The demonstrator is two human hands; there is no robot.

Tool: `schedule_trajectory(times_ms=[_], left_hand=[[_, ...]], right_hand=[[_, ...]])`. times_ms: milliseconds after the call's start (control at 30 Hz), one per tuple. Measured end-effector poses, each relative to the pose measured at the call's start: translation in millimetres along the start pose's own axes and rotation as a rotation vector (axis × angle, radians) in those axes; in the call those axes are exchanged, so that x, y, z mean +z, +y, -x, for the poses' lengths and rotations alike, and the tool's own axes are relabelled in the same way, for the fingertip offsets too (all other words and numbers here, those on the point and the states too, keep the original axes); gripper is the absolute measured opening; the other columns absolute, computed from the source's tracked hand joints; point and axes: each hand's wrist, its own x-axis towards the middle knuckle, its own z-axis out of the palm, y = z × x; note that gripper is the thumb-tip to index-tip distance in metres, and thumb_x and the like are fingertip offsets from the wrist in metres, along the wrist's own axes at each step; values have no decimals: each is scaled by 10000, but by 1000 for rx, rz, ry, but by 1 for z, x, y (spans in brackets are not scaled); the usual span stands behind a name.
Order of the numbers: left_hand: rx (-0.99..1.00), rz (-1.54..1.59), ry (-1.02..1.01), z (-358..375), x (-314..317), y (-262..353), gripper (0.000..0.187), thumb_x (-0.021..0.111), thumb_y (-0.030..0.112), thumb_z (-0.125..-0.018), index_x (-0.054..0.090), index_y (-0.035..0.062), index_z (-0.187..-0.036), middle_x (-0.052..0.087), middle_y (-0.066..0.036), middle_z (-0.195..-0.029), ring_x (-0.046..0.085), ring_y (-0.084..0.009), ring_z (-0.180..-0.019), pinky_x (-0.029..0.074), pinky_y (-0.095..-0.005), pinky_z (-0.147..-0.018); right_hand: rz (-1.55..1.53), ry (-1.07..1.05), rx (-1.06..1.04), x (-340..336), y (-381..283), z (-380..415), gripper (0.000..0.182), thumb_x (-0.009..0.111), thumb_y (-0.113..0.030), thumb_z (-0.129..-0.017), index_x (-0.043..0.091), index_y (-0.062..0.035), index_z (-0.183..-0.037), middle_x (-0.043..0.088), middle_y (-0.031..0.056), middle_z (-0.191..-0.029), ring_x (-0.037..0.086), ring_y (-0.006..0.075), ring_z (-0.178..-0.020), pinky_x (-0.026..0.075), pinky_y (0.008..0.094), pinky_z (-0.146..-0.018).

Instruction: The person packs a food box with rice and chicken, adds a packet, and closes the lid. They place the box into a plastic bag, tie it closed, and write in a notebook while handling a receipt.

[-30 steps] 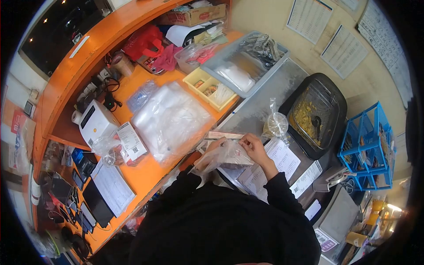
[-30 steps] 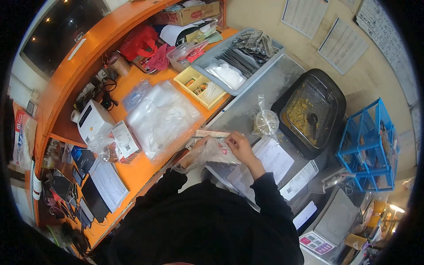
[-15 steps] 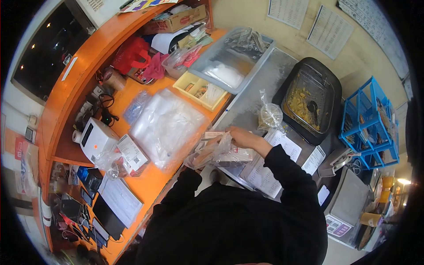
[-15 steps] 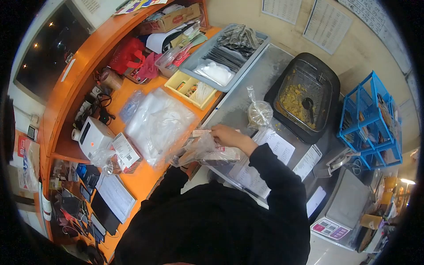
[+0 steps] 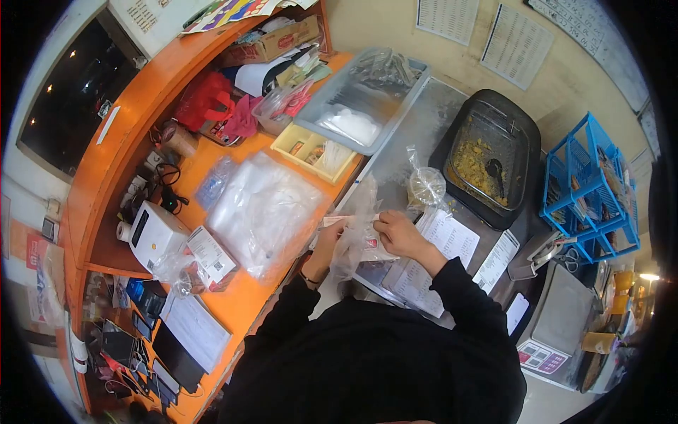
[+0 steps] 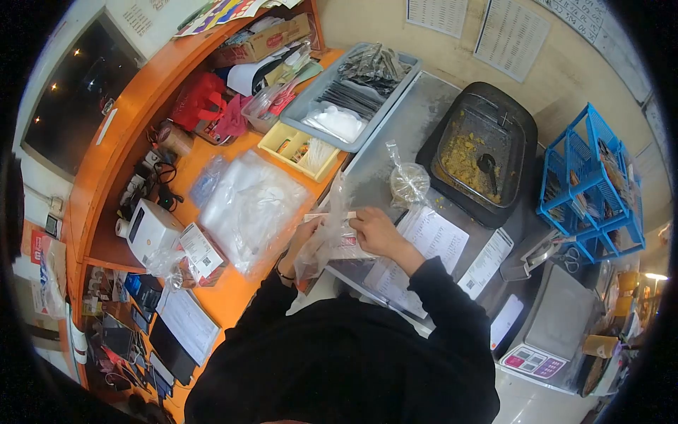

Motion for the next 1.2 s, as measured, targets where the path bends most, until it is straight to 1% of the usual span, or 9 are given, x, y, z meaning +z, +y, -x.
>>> schedule_trajectory(times_ms=[100,233,433,500,600,700,800,1000,1200], left_hand=[[-63,176,-5,-7,0,-15,179,566,92,-736,585,18,-898,590,-45,-778,546,-123,-700,448,-264,-636],[333,285,0,2,-5,1,195,603,124,-720,595,4,-873,600,-67,-766,556,-123,-697,444,-257,-603],[579,-216,65,-9,-12,-19,204,627,131,-702,595,-1,-855,601,-86,-751,558,-122,-692,440,-254,-587],[546,-361,95,-17,-13,-26,208,635,134,-696,596,-2,-849,601,-92,-746,559,-121,-690,439,-253,-581],[-230,-99,-58,-18,-14,-12,235,659,132,-669,593,0,-852,599,-114,-758,565,-138,-681,439,-273,-547],[-201,30,-63,-23,-17,-35,238,661,128,-664,590,3,-853,593,-108,-707,568,-144,-619,446,-289,-518],[33,-47,21,-28,-13,-59,239,661,128,-658,585,2,-845,596,-96,-685,575,-152,-591,449,-295,-496],[-254,-46,-19,-20,-13,-34,231,633,105,-655,580,3,-856,612,-110,-750,596,-184,-696,467,-296,-560],[-172,-42,-8,-16,-12,-13,178,633,71,-715,563,0,-862,579,-36,-746,554,-100,-604,470,-226,-541]], right_hand=[[-173,81,33,8,-12,8,119,544,-33,-632,480,-8,-729,474,133,-748,491,309,-720,400,371,-653],[-492,127,54,35,-21,13,147,572,-22,-651,502,0,-778,516,133,-825,518,299,-769,419,346,-679],[-430,24,3,44,-11,3,221,547,33,-665,592,-22,-874,546,117,-818,535,293,-782,439,346,-674],[-344,-8,-32,41,-6,-1,247,543,40,-664,609,-37,-889,549,116,-820,538,293,-789,443,348,-680],[-284,-24,-52,40,-4,-3,262,541,39,-657,613,-49,-893,536,117,-808,535,291,-774,444,346,-670],[-315,15,-55,42,-4,-4,270,534,43,-651,613,-53,-891,515,113,-782,530,280,-742,442,337,-653],[-323,-30,-9,38,-4,-3,287,538,66,-649,619,-50,-899,522,113,-800,531,271,-751,443,331,-655],[-359,-32,-15,38,-4,-4,306,530,80,-639,616,-44,-906,514,117,-776,524,267,-729,437,332,-631],[-361,-22,-37,40,-1,-4,315,528,79,-639,616,-46,-914,510,119,-761,517,269,-709,432,334,-616]])
